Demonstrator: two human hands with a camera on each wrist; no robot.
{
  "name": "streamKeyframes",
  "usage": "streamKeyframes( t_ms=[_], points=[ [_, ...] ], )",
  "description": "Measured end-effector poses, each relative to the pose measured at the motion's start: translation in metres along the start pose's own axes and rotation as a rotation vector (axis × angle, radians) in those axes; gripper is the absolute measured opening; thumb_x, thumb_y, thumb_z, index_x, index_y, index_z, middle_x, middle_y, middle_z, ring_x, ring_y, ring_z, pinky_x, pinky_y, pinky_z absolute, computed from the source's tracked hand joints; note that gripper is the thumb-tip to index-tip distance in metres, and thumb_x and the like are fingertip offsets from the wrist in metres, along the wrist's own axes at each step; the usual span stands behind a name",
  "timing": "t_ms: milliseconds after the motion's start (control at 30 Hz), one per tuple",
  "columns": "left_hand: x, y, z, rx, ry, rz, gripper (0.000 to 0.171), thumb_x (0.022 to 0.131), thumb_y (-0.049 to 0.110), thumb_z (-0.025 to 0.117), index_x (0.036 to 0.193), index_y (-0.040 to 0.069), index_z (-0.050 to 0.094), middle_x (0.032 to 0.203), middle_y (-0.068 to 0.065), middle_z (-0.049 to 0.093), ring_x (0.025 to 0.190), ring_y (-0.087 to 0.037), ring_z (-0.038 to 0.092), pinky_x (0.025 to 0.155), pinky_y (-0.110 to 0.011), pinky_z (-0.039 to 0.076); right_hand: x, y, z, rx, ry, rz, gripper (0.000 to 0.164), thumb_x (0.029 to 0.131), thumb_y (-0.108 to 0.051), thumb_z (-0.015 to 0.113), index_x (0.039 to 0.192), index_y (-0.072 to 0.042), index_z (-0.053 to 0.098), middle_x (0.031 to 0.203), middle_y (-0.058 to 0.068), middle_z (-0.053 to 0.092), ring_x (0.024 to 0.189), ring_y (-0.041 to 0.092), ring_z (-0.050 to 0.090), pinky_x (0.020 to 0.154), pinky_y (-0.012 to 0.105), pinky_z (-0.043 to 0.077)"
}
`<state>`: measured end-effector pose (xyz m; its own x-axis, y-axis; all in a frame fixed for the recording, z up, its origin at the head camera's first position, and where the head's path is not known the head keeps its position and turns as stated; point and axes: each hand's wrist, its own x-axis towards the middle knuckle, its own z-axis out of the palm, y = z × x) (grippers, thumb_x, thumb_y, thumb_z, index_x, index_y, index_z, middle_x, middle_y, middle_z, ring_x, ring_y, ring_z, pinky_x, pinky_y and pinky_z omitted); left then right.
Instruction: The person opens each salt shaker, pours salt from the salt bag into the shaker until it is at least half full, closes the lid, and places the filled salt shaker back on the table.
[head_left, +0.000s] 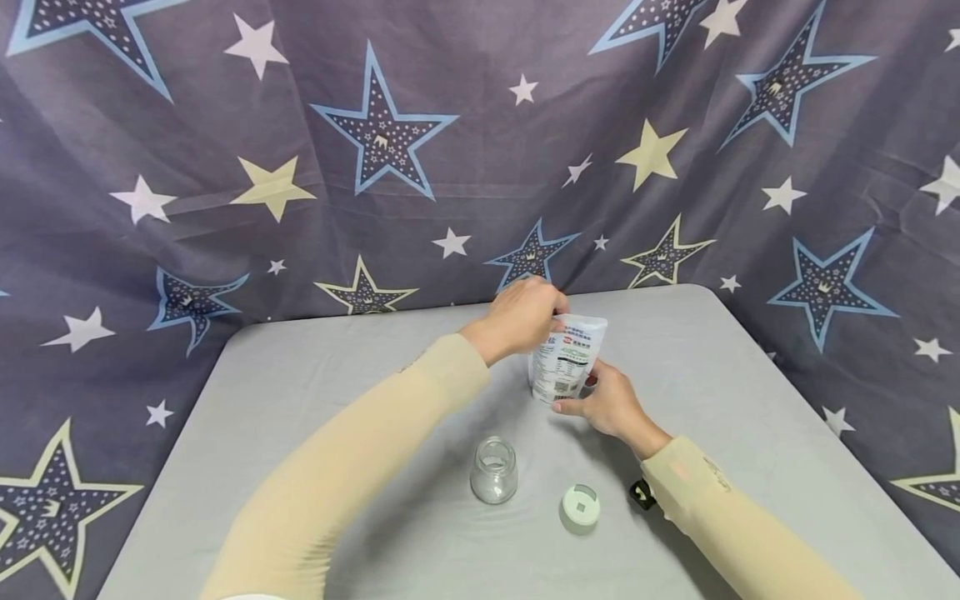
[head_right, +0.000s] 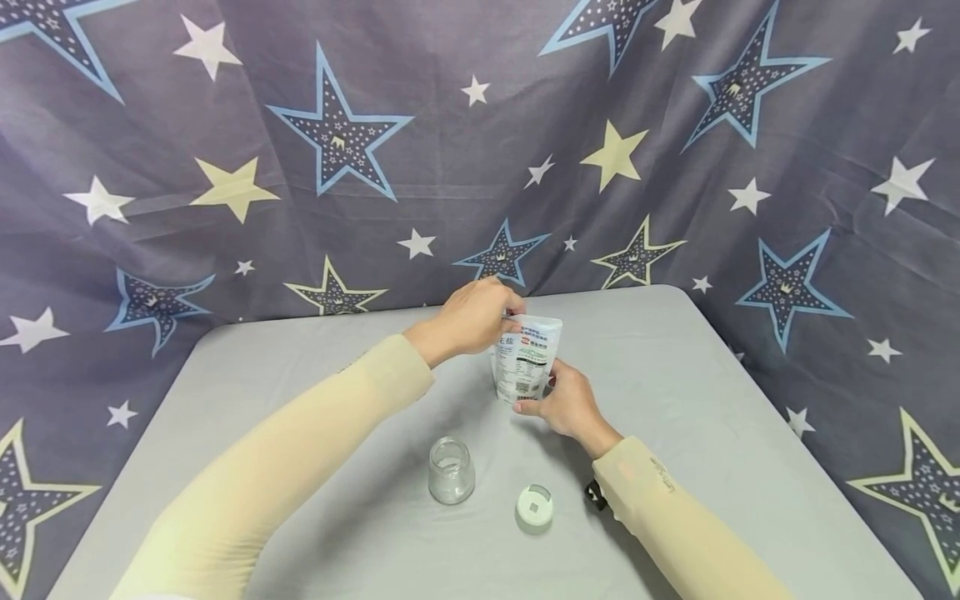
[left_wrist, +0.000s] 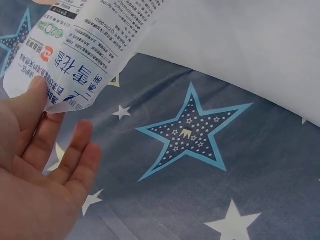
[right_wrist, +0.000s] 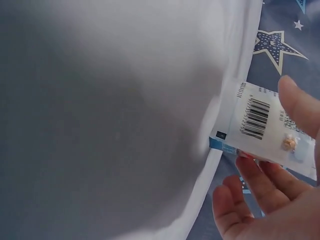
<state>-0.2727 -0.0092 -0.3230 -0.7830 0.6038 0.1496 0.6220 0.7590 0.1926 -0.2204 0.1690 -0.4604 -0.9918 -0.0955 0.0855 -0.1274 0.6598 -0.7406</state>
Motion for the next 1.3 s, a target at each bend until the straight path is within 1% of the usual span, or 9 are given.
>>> streamKeyframes(
  t_ms=[167, 233, 333, 433, 533, 733, 867, 1067, 1300],
  points=[
    [0.0, -0.002, 0.002, 0.006, 0.036, 0.004, 0.011, 0.095, 0.028, 0.074, 0.1, 0.021, 0.08, 0.099, 0.005, 0.074, 0.097, -0.014, 0.062, 0.083, -0.033, 0.049, 0.006, -0.001, 0.005, -0.029, -0.009, 0.011, 0.066, 0.07, -0.021, 0.096, 0.124, -0.001, 0.063, 0.112, 0.016, 0.072, 0.104, 0.034, 0.067, 0.091, 0.049, 0.052],
    [0.0, -0.002, 0.003, 0.007, 0.052, 0.011, 0.009, 0.094, 0.028, 0.075, 0.095, 0.022, 0.08, 0.096, 0.006, 0.073, 0.093, -0.014, 0.062, 0.081, -0.033, 0.049, 0.009, -0.001, 0.007, -0.049, -0.008, 0.028, 0.066, 0.069, -0.023, 0.097, 0.122, 0.0, 0.064, 0.111, 0.017, 0.072, 0.104, 0.034, 0.067, 0.092, 0.05, 0.052],
    [0.0, -0.001, 0.003, 0.008, 0.06, 0.018, 0.008, 0.093, 0.029, 0.076, 0.093, 0.023, 0.08, 0.094, 0.006, 0.073, 0.093, -0.014, 0.062, 0.083, -0.034, 0.05, 0.011, 0.0, 0.009, -0.075, -0.006, 0.061, 0.064, 0.068, -0.024, 0.097, 0.118, 0.0, 0.065, 0.109, 0.017, 0.072, 0.101, 0.033, 0.067, 0.089, 0.049, 0.052],
    [0.0, -0.001, 0.002, 0.006, 0.059, 0.016, 0.007, 0.093, 0.029, 0.076, 0.094, 0.023, 0.081, 0.095, 0.006, 0.074, 0.097, -0.015, 0.062, 0.087, -0.034, 0.049, 0.011, 0.002, 0.011, -0.088, -0.001, 0.074, 0.061, 0.069, -0.025, 0.097, 0.116, 0.0, 0.065, 0.106, 0.017, 0.073, 0.096, 0.031, 0.067, 0.085, 0.048, 0.053],
    [-0.002, 0.0, 0.002, 0.006, 0.062, 0.007, 0.007, 0.093, 0.03, 0.076, 0.095, 0.024, 0.081, 0.095, 0.007, 0.073, 0.099, -0.014, 0.06, 0.089, -0.034, 0.049, 0.011, 0.003, 0.012, -0.089, 0.002, 0.065, 0.059, 0.071, -0.025, 0.096, 0.116, 0.0, 0.065, 0.105, 0.017, 0.073, 0.095, 0.031, 0.068, 0.083, 0.047, 0.053],
    [-0.005, -0.001, 0.005, -0.015, 0.093, 0.018, 0.007, 0.093, 0.03, 0.077, 0.093, 0.024, 0.081, 0.089, 0.009, 0.071, 0.09, -0.012, 0.056, 0.081, -0.032, 0.048, 0.009, 0.006, 0.009, -0.069, -0.004, 0.049, 0.056, 0.074, -0.025, 0.094, 0.116, 0.0, 0.066, 0.105, 0.017, 0.073, 0.095, 0.032, 0.069, 0.083, 0.048, 0.054],
    [-0.007, -0.002, 0.004, -0.034, 0.11, 0.027, 0.006, 0.094, 0.029, 0.077, 0.091, 0.025, 0.081, 0.086, 0.011, 0.071, 0.089, -0.012, 0.056, 0.08, -0.031, 0.047, 0.007, 0.008, 0.006, -0.049, -0.004, 0.033, 0.055, 0.074, -0.024, 0.093, 0.118, -0.002, 0.067, 0.107, 0.015, 0.074, 0.097, 0.031, 0.069, 0.085, 0.048, 0.054],
    [-0.014, -0.005, -0.001, -0.063, 0.093, 0.007, 0.008, 0.094, 0.031, 0.076, 0.089, 0.025, 0.079, 0.085, 0.01, 0.071, 0.092, -0.013, 0.058, 0.078, -0.032, 0.048, 0.003, 0.01, 0.001, 0.005, -0.012, -0.006, 0.057, 0.075, -0.021, 0.093, 0.123, -0.003, 0.067, 0.108, 0.014, 0.074, 0.096, 0.03, 0.069, 0.084, 0.047, 0.055],
    [-0.02, -0.009, -0.004, -0.092, 0.102, 0.007, 0.01, 0.095, 0.032, 0.075, 0.089, 0.025, 0.079, 0.082, 0.012, 0.071, 0.088, -0.012, 0.056, 0.073, -0.031, 0.047, -0.002, 0.013, -0.004, 0.023, -0.022, -0.035, 0.056, 0.077, -0.019, 0.091, 0.126, -0.003, 0.067, 0.112, 0.014, 0.074, 0.102, 0.033, 0.068, 0.09, 0.051, 0.053]
  ],
)
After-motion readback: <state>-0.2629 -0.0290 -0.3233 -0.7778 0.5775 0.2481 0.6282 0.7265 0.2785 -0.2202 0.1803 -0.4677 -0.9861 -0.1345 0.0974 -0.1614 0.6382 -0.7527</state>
